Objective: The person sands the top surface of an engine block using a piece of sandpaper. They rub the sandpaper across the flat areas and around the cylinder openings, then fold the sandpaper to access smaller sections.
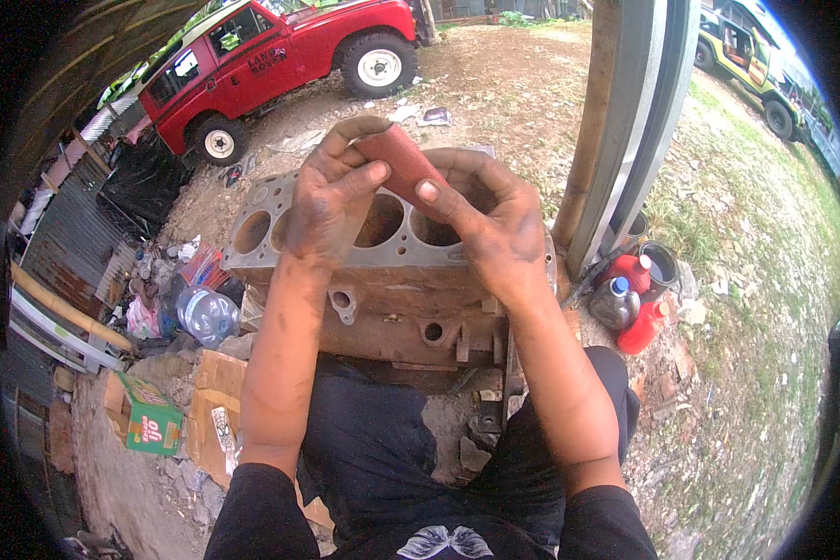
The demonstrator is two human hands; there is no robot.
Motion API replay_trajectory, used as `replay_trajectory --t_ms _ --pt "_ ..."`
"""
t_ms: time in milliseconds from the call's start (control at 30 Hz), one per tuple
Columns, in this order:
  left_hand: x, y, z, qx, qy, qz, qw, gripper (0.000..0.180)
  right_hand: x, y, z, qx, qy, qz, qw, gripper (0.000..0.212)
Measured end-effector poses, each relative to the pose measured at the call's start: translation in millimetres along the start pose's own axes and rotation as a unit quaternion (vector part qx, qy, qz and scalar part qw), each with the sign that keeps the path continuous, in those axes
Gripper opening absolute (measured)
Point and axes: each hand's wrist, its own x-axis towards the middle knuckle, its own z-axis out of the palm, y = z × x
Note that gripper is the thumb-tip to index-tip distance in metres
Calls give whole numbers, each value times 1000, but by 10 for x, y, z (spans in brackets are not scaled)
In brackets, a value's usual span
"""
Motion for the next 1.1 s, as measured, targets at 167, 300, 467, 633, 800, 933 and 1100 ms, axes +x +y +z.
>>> replay_trajectory --t_ms 167,300,467,633,800,933,1100 --pt "22 -33 14 60 30 33 997 45 7 23 -14 -32 8 2 999 35" --pt "37 -38 147 173 58 86 980 44 7 13 -32 -50 33 -20 998 34" --pt "14 -44 173 114 52 40 991 46 15 50 -40 -112 51 -79 989 34" --pt "-4 -58 207 80 32 43 995 54 2 78 -50 -117 58 -70 989 33" --pt "-7 -72 206 56 48 8 997 52 18 72 -82 -134 41 -65 988 31" --pt "-14 -94 222 39 56 -9 998 51 33 80 -91 -199 50 -126 971 29" --pt "-21 -99 232 24 36 14 999 51 24 56 -80 -221 58 -156 961 28"
